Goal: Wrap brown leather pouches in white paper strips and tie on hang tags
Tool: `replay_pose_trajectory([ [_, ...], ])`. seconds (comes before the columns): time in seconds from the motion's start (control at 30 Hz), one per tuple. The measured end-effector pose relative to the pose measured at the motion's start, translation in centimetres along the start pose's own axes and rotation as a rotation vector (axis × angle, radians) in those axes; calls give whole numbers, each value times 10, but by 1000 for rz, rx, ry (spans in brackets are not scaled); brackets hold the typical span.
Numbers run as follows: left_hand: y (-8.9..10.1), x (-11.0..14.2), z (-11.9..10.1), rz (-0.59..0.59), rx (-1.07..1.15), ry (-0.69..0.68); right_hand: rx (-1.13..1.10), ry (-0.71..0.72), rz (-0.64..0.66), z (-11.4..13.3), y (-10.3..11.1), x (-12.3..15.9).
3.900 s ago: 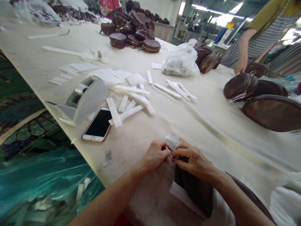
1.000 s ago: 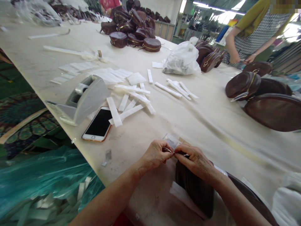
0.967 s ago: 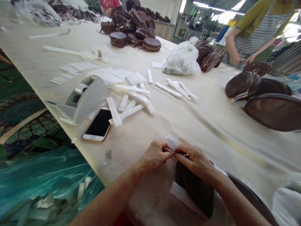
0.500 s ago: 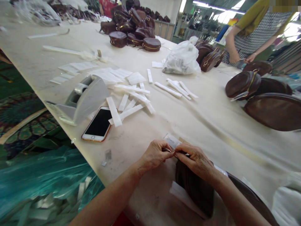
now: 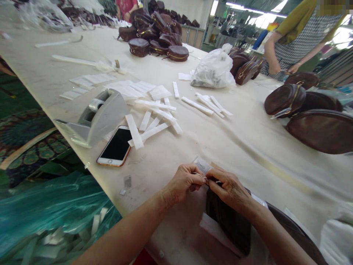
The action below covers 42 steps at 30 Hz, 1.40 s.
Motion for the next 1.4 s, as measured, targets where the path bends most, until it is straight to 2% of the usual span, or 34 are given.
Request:
replay_pose_trajectory([
  [0.2,1,0,-4,12,123,-16,50,32,-38,0,-3,1],
  [0.4,1,0,-5,30,198,-87,0,56,-8,1,-1,4],
  [0.6,0,1,-7,93,343,-42,-101,-141,-75,-4,-1,-4],
  [0.77,2,-1,-7,79,406,-32,86,-393,-202,-8,-4,-16],
  [0.87,3,-1,-7,45,433,-58,192,-465,-102,-3,-6,-23],
  [1.03,4,-1,-8,28,464,-60,321,-438,79,9,-1,-30],
  [1.17,4,0,-9,16,477,-69,232,-443,138,9,6,-30],
  [1.27,3,1,-9,34,458,-68,117,-444,32,6,7,-28],
  [1.4,3,1,-9,62,449,-84,4,-392,-235,6,4,-18],
])
Point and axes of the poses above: each hand's wrist, its own x-axis away from the middle knuckle, its own y-axis out of the back of the hand, z = x × y, the point moved 1 cm from there along -x, towards the middle knuckle, and after that the axes turned 5 degrees about z, right-handed, at the moved point
